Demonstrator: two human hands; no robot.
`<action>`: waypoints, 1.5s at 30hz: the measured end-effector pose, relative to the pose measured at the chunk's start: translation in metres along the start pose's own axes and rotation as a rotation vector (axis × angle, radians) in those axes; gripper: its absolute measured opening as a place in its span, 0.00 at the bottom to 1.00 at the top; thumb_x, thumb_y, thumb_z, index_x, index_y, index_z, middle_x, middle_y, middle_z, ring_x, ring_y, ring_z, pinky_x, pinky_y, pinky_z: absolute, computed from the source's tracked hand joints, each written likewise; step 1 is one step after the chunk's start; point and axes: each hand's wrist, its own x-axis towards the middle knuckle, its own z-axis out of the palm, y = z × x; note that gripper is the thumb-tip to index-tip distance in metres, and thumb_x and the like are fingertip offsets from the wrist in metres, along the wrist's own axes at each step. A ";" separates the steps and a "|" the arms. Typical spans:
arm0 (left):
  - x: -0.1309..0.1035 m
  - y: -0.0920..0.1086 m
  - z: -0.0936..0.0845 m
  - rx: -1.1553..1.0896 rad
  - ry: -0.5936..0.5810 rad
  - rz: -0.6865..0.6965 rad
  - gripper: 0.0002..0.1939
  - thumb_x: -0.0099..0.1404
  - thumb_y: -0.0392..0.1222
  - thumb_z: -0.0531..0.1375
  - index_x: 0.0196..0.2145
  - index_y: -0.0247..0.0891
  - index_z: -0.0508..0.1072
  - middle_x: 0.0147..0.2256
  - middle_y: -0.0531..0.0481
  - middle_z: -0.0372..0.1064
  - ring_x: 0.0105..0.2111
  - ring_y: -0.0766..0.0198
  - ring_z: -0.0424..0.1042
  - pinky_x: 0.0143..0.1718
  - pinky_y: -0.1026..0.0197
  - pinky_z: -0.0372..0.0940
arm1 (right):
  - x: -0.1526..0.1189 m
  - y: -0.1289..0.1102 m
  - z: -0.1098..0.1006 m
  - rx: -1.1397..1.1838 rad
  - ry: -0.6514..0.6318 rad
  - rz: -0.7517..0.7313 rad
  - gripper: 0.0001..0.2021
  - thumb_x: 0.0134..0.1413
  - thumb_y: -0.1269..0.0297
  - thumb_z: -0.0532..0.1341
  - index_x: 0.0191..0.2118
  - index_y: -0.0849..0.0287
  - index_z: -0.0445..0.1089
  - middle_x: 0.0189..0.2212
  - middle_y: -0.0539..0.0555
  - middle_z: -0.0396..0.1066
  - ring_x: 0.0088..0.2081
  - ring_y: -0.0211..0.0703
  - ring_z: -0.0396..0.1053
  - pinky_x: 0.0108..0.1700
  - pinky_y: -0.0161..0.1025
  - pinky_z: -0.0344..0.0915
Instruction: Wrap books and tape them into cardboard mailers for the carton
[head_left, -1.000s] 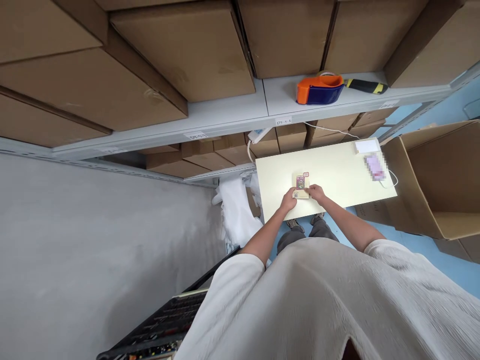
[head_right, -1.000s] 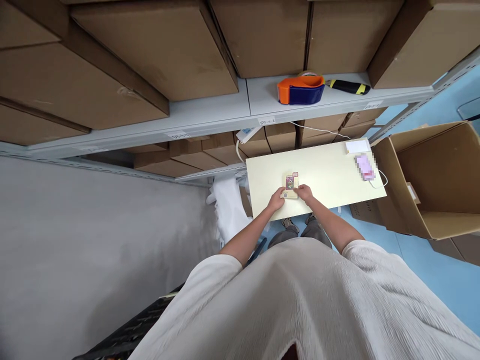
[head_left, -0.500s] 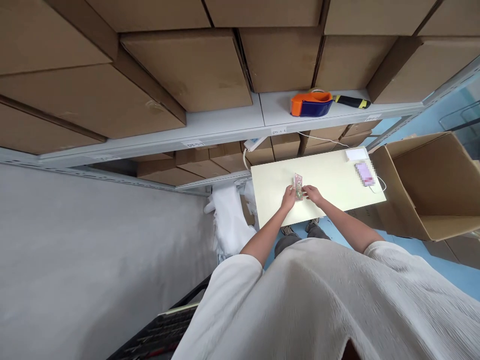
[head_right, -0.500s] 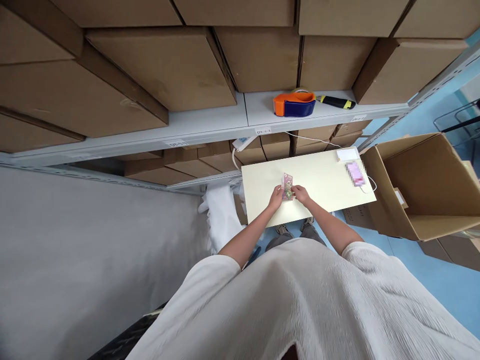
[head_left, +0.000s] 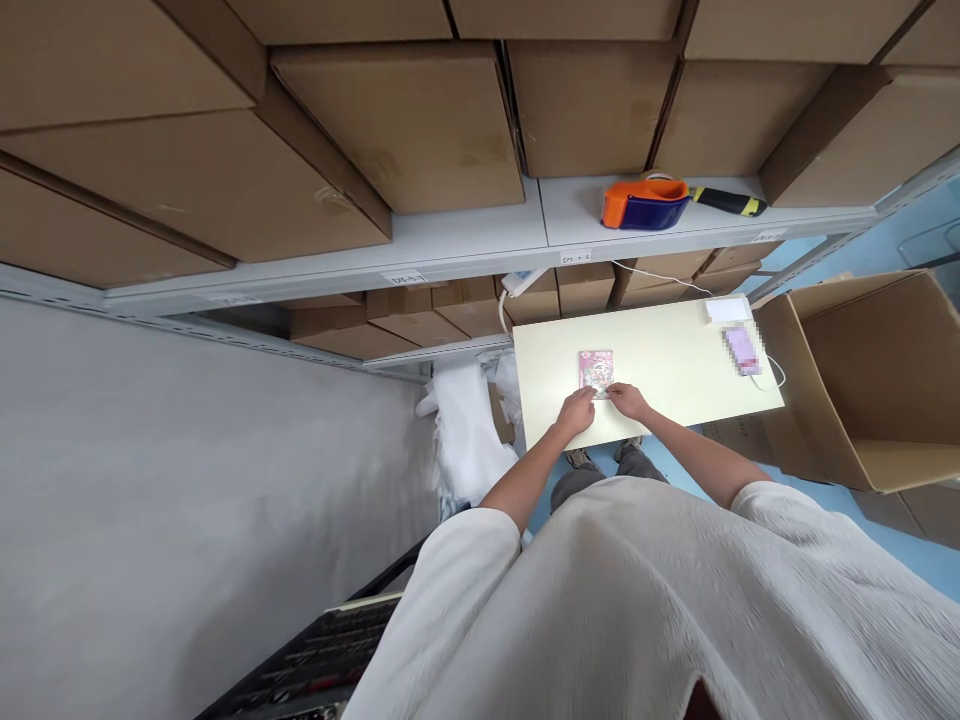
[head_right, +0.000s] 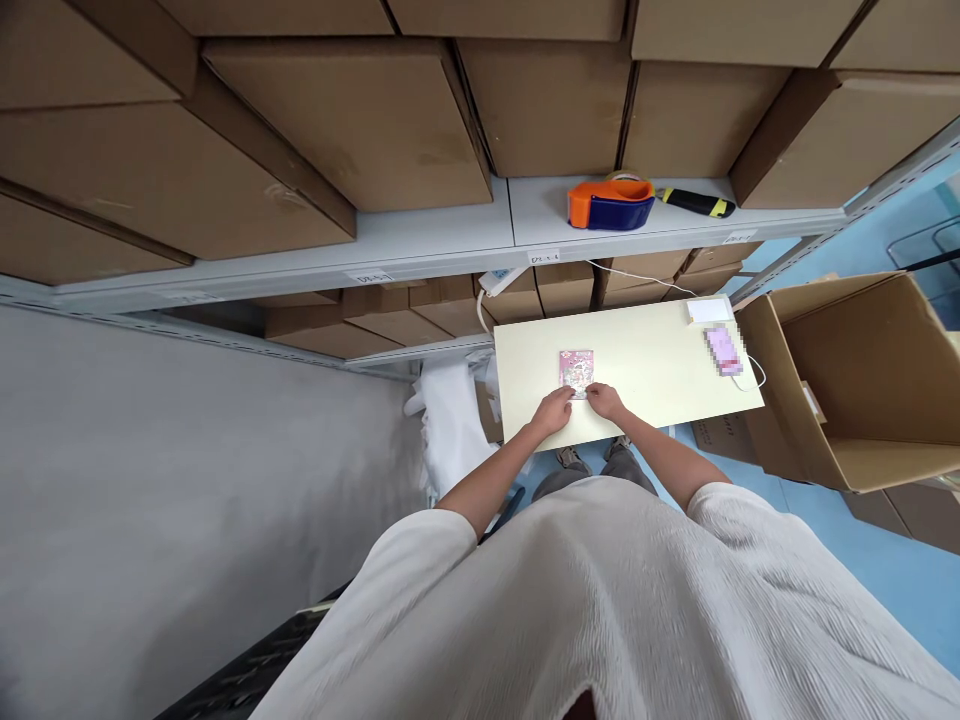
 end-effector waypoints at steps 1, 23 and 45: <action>-0.002 -0.001 0.001 0.031 -0.035 0.018 0.31 0.72 0.31 0.56 0.70 0.41 0.72 0.72 0.40 0.69 0.74 0.51 0.65 0.77 0.46 0.58 | -0.003 0.004 0.001 -0.075 -0.025 -0.062 0.16 0.62 0.70 0.62 0.52 0.55 0.82 0.58 0.60 0.82 0.63 0.57 0.77 0.69 0.50 0.69; -0.012 -0.066 -0.059 0.377 -0.054 -0.330 0.44 0.71 0.31 0.51 0.83 0.33 0.50 0.82 0.36 0.47 0.82 0.42 0.45 0.82 0.30 0.34 | 0.076 -0.060 0.072 -0.577 -0.402 -0.476 0.50 0.55 0.67 0.63 0.81 0.76 0.49 0.84 0.71 0.38 0.84 0.65 0.38 0.84 0.55 0.44; -0.009 -0.087 -0.079 0.349 -0.029 -0.286 0.54 0.71 0.36 0.60 0.85 0.42 0.36 0.83 0.35 0.36 0.78 0.35 0.55 0.74 0.36 0.57 | 0.081 -0.112 0.058 -0.607 -0.474 -0.329 0.52 0.61 0.63 0.66 0.85 0.62 0.43 0.85 0.61 0.21 0.83 0.68 0.40 0.76 0.54 0.63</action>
